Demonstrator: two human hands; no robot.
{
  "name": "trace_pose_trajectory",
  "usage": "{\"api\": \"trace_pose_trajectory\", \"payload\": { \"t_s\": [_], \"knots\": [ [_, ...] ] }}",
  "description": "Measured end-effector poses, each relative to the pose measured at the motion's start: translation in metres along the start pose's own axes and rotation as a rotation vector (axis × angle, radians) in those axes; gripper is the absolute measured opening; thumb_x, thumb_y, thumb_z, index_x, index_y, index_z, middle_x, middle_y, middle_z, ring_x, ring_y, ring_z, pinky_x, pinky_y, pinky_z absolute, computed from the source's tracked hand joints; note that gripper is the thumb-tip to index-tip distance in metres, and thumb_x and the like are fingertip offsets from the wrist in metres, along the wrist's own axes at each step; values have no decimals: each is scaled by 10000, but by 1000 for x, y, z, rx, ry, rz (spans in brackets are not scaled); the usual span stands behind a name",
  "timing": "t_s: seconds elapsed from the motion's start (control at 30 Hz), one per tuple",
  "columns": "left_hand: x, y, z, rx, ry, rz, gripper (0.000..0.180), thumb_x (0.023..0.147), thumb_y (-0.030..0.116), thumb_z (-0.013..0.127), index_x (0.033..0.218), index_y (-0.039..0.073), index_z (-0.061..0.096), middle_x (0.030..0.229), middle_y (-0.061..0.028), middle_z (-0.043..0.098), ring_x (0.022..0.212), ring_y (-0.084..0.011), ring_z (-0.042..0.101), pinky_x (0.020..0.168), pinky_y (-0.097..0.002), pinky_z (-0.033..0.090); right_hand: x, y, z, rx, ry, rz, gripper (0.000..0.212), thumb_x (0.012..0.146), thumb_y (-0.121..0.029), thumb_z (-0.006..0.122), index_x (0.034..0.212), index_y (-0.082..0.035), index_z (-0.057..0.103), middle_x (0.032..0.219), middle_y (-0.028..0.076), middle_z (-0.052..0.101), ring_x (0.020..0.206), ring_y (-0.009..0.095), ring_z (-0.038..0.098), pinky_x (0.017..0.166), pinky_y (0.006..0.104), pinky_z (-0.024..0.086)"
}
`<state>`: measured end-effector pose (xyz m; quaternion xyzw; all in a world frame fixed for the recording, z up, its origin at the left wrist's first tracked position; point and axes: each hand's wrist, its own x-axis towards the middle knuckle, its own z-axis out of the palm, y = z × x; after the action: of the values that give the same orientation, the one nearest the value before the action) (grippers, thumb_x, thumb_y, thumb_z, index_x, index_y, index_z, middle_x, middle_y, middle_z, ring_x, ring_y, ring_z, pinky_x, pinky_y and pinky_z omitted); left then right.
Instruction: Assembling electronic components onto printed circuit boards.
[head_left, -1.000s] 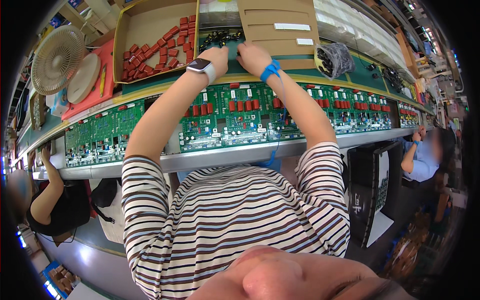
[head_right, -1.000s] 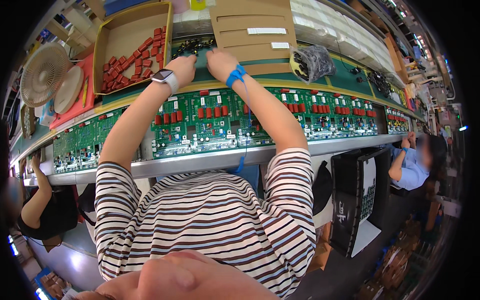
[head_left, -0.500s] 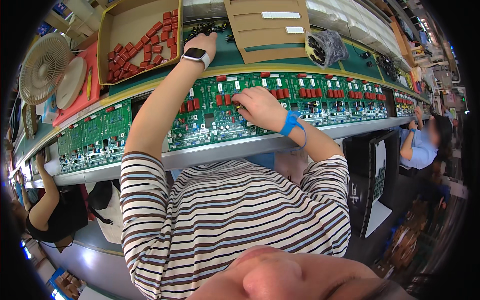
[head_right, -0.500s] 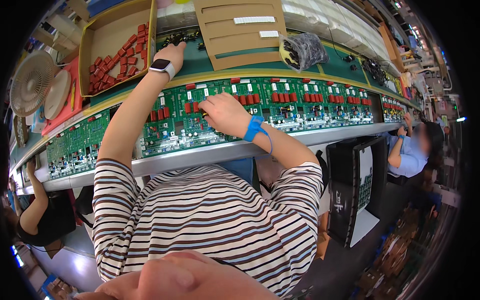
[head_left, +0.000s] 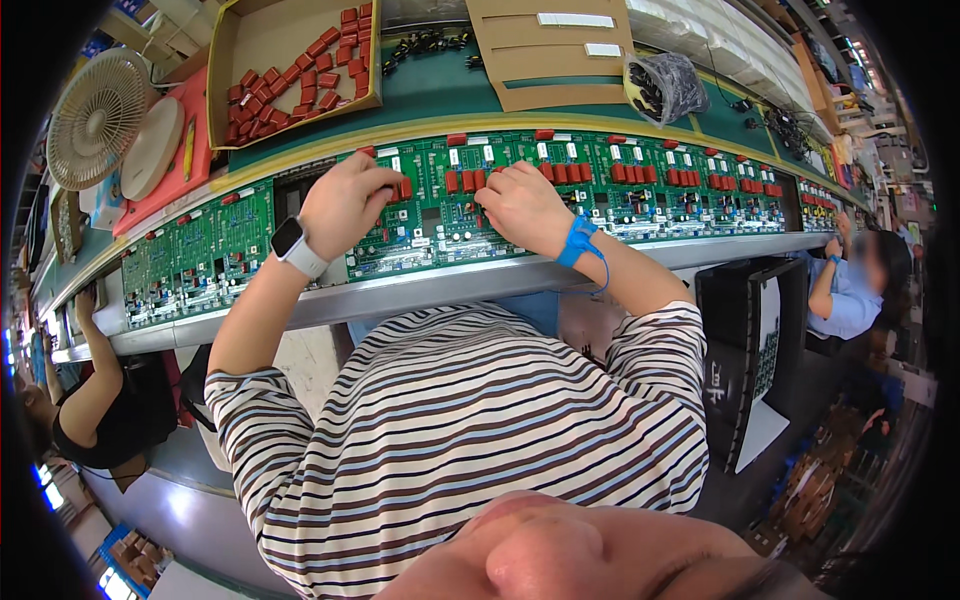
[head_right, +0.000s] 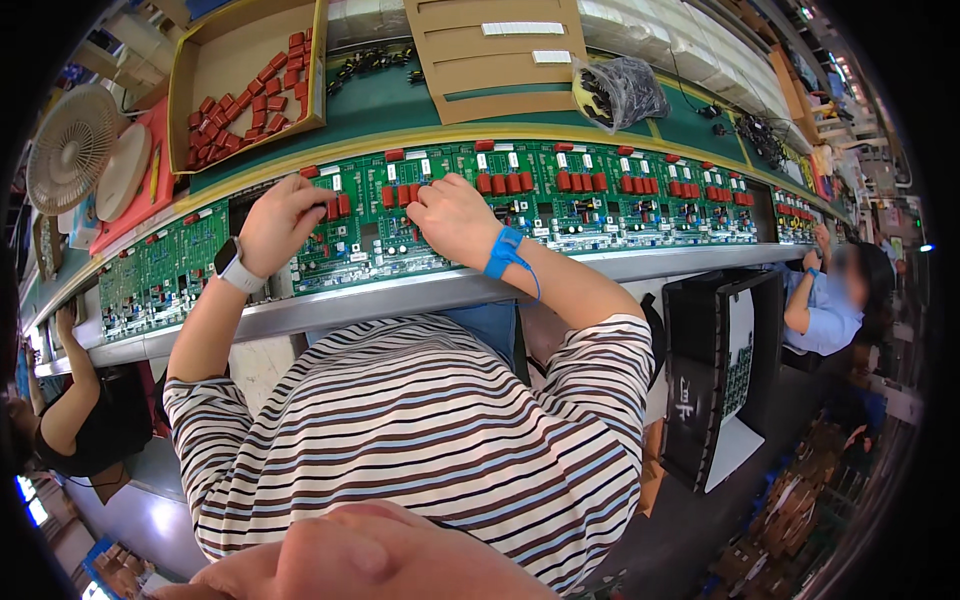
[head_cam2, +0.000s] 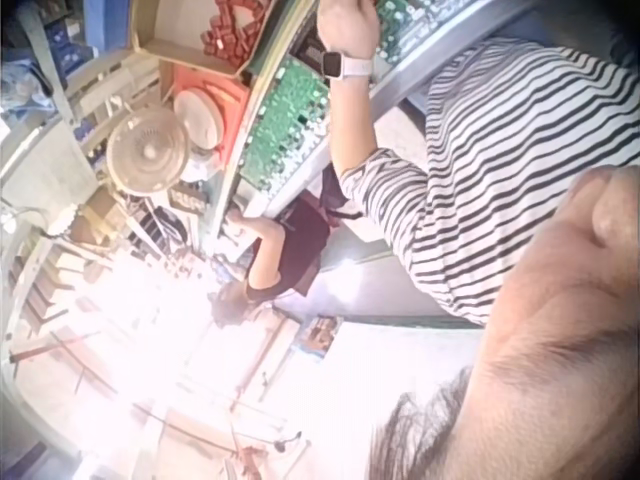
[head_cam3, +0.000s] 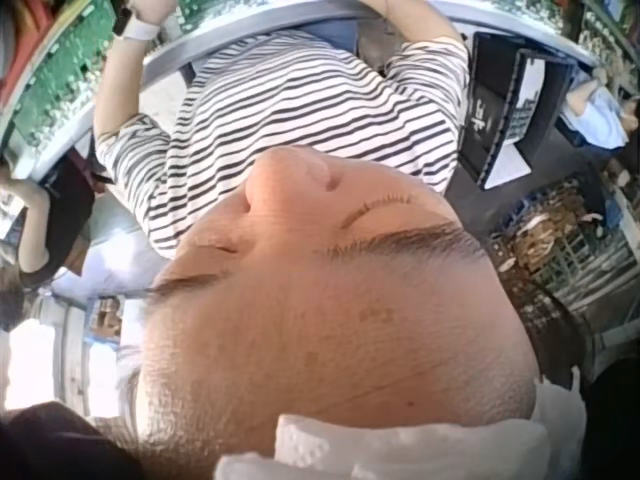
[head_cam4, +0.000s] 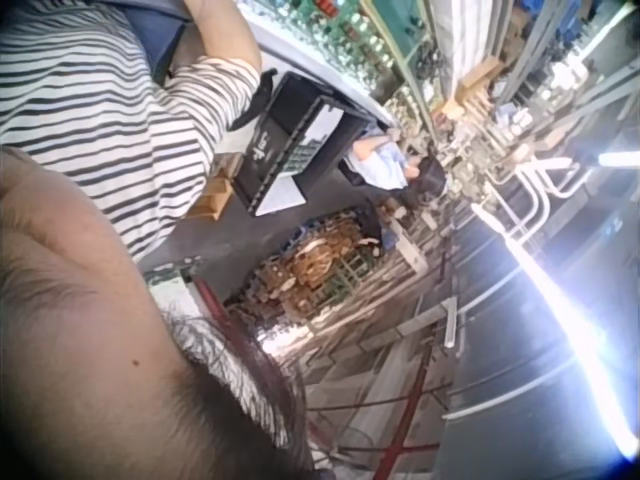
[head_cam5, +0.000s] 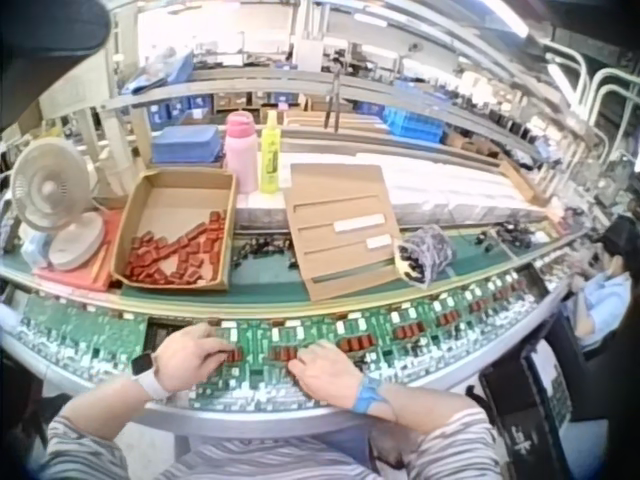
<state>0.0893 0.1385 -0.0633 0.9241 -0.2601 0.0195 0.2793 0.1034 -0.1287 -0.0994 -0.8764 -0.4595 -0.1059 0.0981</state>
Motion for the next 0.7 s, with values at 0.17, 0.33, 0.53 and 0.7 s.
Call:
{"api": "trace_pose_trajectory", "payload": {
  "t_s": [0.17, 0.33, 0.53, 0.7],
  "knots": [
    [-22, 8, 9, 4, 56, -40, 265, 737, 54, 620, 996, 48, 564, 867, -122, 570, 822, -293, 563, 707, -362, 463, 2, -3, 0, -74, 11, -38, 126, 657, -55, 632, 764, -77, 569, 715, 48, 520, 731, 217, 540, 722, 338, 413],
    [-28, 6, 21, 78, 39, -45, 232, 711, 74, 646, 911, 39, 534, 846, -111, 575, 823, -295, 561, 717, -379, 467, -2, 1, 6, -49, 35, -32, 142, 654, -73, 639, 785, -73, 583, 708, 44, 515, 726, 213, 538, 719, 334, 412],
    [-26, 6, 32, 187, 69, 16, 226, 689, 66, 659, 891, 55, 559, 858, -92, 562, 836, -273, 555, 706, -366, 475, 0, 6, -17, 61, 13, 15, 153, 693, -151, 664, 835, -106, 630, 719, 42, 526, 727, 221, 546, 704, 344, 423],
    [-28, 3, 37, 239, 74, 15, 234, 671, 60, 666, 884, 64, 570, 884, -74, 546, 849, -256, 546, 694, -353, 479, 1, 91, -55, -113, 191, 378, 119, 750, -160, 620, 819, -64, 637, 774, 124, 595, 729, 315, 582, 666, 404, 475]
  ]
}}
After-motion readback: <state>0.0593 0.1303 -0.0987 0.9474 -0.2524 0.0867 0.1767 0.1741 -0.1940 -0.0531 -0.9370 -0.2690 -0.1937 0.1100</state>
